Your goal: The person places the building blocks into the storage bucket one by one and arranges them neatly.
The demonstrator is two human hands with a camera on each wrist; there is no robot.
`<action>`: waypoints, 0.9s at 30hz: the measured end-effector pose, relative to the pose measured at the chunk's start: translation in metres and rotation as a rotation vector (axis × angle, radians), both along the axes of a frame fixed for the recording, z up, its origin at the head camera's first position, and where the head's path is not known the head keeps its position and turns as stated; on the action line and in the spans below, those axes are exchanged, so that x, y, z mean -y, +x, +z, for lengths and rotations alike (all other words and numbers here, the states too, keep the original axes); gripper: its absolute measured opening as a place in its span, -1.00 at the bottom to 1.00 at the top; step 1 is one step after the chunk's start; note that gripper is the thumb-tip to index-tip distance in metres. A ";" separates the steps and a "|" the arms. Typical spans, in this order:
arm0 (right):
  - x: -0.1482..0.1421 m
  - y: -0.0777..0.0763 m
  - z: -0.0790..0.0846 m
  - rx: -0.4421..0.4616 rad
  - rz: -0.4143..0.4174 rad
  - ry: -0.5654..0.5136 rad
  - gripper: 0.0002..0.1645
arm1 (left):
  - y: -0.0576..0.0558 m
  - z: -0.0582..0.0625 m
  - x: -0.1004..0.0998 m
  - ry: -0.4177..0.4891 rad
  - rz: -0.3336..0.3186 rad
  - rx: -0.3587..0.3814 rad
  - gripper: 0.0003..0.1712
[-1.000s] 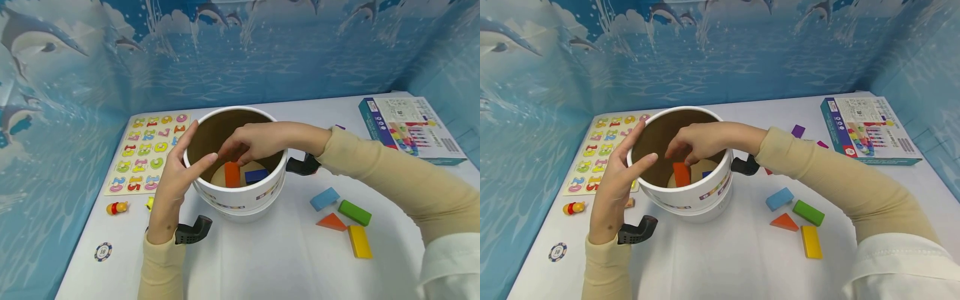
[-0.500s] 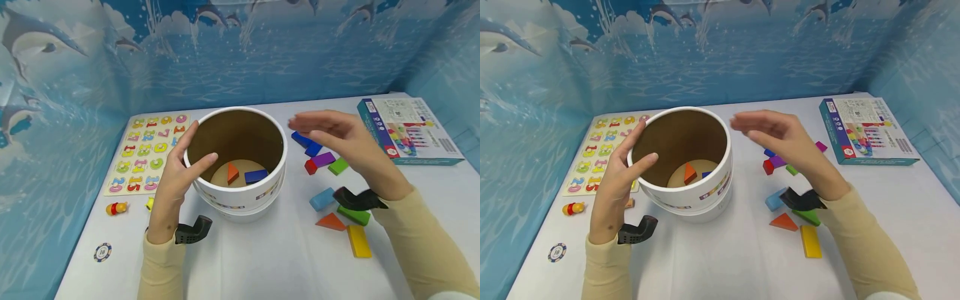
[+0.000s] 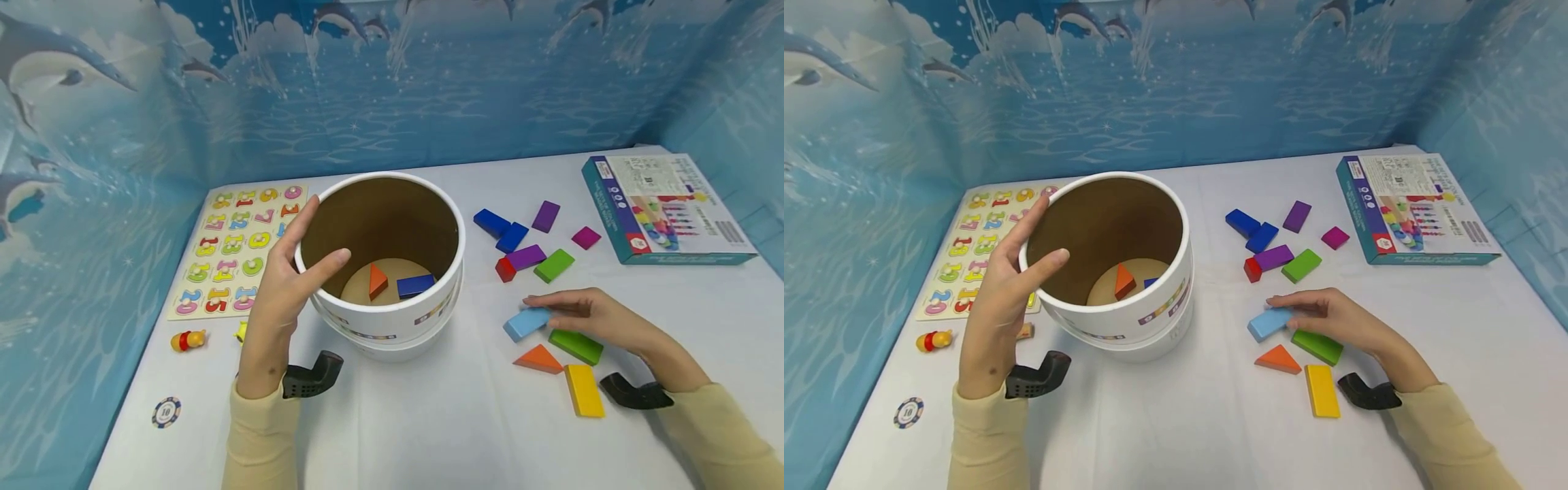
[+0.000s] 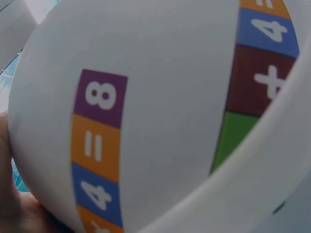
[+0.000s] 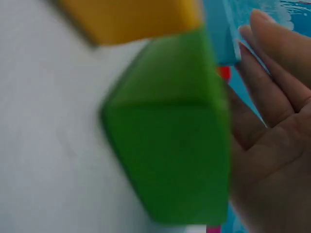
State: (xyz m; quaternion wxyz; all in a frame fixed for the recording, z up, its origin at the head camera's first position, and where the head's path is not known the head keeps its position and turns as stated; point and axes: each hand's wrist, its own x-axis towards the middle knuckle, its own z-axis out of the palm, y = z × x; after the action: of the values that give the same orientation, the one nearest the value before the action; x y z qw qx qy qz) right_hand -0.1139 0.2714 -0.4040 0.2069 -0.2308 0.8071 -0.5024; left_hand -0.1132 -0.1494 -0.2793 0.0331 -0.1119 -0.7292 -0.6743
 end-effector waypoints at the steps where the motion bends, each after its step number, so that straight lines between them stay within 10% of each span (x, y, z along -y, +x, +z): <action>1: 0.001 -0.001 -0.003 -0.016 0.018 0.015 -0.55 | 0.000 0.000 0.000 0.001 -0.001 0.000 -0.17; 12: 0.018 -0.012 -0.004 -0.214 -0.003 0.234 -0.58 | -0.001 0.001 0.001 0.003 0.005 -0.004 -0.18; 19: 0.025 -0.021 0.001 -0.110 -0.041 0.208 -0.58 | 0.000 -0.001 0.001 0.008 -0.001 -0.007 -0.17; 27: 0.041 -0.022 0.068 -0.066 -0.022 -0.096 -0.58 | -0.001 -0.001 0.001 0.010 -0.006 -0.008 -0.16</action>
State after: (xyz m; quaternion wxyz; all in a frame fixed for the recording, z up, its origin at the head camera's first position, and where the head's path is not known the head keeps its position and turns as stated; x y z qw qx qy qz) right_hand -0.1355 0.2308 -0.3355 0.1635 -0.2480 0.7909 -0.5350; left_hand -0.1140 -0.1507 -0.2806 0.0345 -0.1163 -0.7254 -0.6775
